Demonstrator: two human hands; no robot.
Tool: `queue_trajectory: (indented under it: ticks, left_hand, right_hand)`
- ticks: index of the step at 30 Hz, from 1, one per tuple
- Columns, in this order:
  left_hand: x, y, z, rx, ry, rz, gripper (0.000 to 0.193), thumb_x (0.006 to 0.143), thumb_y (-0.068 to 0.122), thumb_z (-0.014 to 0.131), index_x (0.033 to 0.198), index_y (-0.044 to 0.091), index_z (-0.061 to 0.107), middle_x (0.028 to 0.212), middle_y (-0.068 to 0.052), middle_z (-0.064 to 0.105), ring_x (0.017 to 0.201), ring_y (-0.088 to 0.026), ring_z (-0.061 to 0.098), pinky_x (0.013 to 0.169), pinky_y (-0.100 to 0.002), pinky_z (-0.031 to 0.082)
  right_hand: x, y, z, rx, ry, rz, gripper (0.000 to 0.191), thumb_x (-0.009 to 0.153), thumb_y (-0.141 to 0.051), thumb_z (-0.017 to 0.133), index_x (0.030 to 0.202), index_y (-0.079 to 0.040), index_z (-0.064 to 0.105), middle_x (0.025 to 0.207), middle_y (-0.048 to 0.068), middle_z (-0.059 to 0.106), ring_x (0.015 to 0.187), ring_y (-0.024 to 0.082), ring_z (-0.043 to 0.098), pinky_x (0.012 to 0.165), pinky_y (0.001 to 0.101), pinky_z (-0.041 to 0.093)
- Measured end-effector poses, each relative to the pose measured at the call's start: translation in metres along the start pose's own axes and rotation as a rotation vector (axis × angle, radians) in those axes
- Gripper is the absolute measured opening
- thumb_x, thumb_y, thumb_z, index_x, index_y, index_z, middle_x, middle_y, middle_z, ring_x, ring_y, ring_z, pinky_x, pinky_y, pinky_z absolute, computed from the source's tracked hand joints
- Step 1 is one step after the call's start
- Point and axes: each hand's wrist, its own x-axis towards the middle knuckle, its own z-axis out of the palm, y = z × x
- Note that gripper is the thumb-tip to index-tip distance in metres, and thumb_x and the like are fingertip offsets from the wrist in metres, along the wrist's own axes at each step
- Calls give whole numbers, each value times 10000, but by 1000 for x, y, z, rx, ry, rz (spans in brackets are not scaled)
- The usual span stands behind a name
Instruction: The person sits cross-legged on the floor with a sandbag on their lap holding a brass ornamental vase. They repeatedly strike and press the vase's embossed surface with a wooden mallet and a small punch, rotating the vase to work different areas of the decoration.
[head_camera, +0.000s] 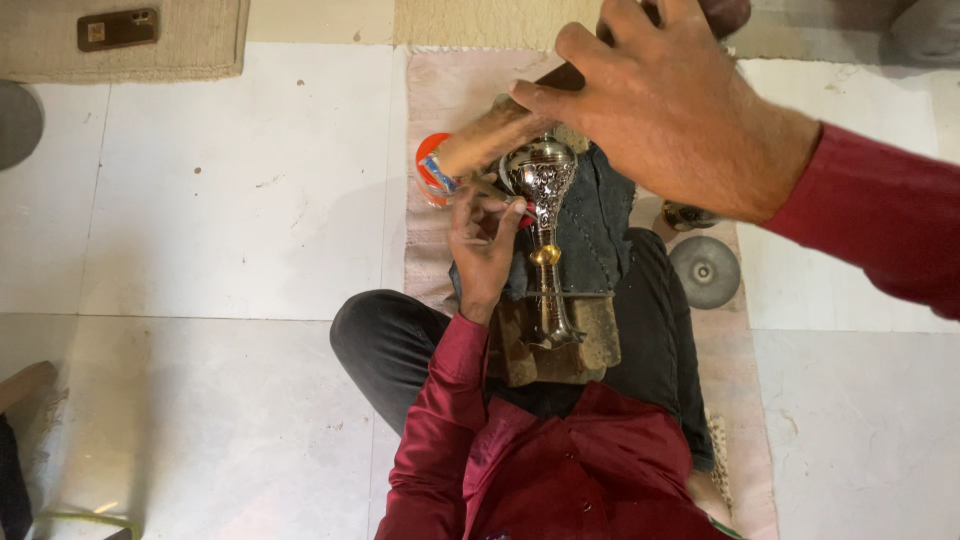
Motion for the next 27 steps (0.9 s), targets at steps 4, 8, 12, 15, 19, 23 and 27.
queue_trajectory:
  ticks: [4, 8, 12, 15, 19, 23, 27]
  left_hand:
    - [9, 3, -4, -60, -54, 42, 399, 983, -35, 691, 1340, 2, 516, 1045, -76, 700, 1000, -142, 727, 893, -277, 623]
    - [15, 6, -10, -56, -203, 7, 315, 989, -37, 700, 1272, -36, 562, 1039, -78, 722, 995, -128, 713, 915, -269, 603]
    - [17, 6, -7, -50, -230, -3, 372, 985, -40, 725, 1314, -71, 554, 934, -53, 700, 925, -100, 689, 890, -239, 563]
    - [17, 6, -6, -50, -235, 13, 421, 990, -37, 721, 1356, -61, 515, 922, -43, 699, 930, -89, 689, 906, -233, 552]
    - [17, 7, -6, -39, -237, 20, 413, 996, -43, 713, 1354, -54, 508, 925, -33, 684, 967, -98, 707, 903, -243, 563]
    - [16, 6, -7, 10, -242, 19, 390, 991, -46, 711, 1337, -45, 530, 954, -47, 708, 954, -90, 692, 891, -243, 565]
    - [16, 4, -7, -24, -232, 28, 288, 1010, -46, 725, 1241, -33, 553, 977, -56, 706, 949, -92, 692, 865, -244, 572]
  right_hand:
    - [-14, 2, 18, 122, -75, 49, 597, 892, -273, 755, 1483, -323, 686, 1140, -6, 689, 993, 152, 615, 857, 356, 443]
    - [-27, 2, 35, 103, -124, 40, 607, 870, -295, 758, 1469, -339, 667, 1153, 23, 698, 992, 172, 626, 868, 387, 461]
    - [-36, 1, 38, 39, -114, 39, 544, 874, -298, 754, 1403, -389, 667, 1144, 8, 715, 991, 180, 638, 886, 399, 457]
    - [-35, 1, 35, 5, -108, 24, 604, 878, -299, 743, 1474, -358, 666, 1149, -23, 718, 1001, 155, 635, 910, 392, 448]
    - [-27, 5, 26, 56, -72, 52, 478, 919, -245, 735, 1386, -333, 688, 1127, 9, 718, 1007, 191, 644, 909, 405, 452]
    - [-15, 16, 17, 689, -51, 240, 559, 942, -88, 717, 1490, -153, 630, 1164, 141, 675, 971, 270, 631, 810, 423, 496]
    - [-13, 25, 7, 621, -31, 132, 573, 858, 35, 721, 1372, -220, 710, 1030, 76, 705, 901, 215, 653, 748, 375, 529]
